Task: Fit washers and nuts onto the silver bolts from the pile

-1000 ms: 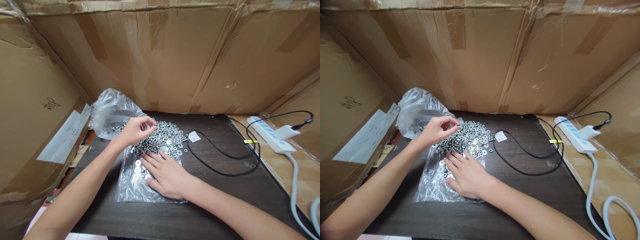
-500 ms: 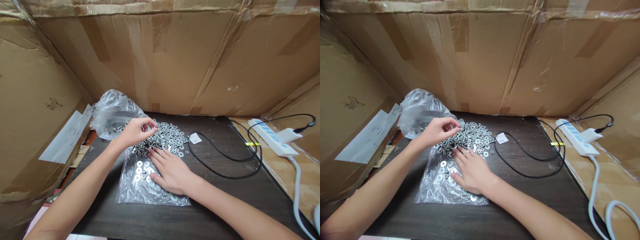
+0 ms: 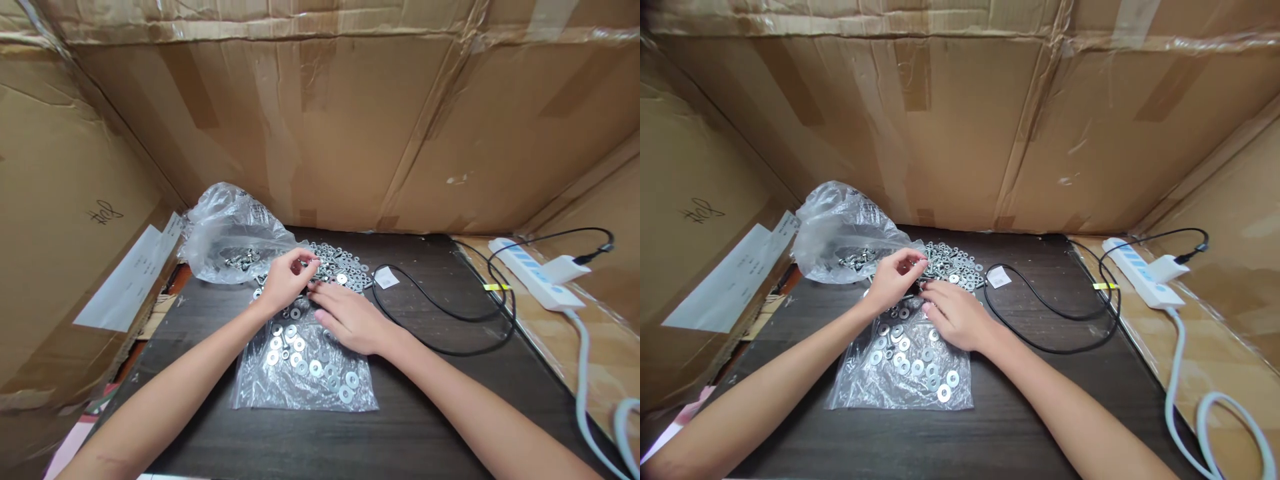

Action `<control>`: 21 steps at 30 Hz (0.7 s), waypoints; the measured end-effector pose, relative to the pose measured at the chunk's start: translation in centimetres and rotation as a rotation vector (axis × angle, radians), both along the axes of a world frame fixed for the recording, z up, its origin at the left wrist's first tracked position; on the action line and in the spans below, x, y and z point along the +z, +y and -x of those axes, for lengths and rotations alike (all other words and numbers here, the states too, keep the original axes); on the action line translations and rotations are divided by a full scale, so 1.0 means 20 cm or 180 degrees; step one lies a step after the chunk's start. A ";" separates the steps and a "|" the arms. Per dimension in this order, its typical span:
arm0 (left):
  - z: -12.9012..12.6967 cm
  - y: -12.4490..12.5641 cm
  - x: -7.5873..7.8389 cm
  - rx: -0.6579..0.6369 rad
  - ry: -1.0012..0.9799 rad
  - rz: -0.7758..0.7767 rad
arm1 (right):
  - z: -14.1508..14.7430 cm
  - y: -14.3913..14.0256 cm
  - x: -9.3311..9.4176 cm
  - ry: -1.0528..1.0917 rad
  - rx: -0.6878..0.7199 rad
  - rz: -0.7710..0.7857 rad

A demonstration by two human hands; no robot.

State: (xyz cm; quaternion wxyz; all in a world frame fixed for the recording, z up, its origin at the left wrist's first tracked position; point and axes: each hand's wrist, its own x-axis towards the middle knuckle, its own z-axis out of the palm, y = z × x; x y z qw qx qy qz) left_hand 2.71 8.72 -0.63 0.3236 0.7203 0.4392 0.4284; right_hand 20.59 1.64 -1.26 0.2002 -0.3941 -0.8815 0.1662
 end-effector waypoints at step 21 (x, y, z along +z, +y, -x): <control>-0.09 -0.18 -0.05 -0.0710 -0.0727 0.0716 | -0.05 0.05 -0.08 0.1490 -0.0852 -0.0489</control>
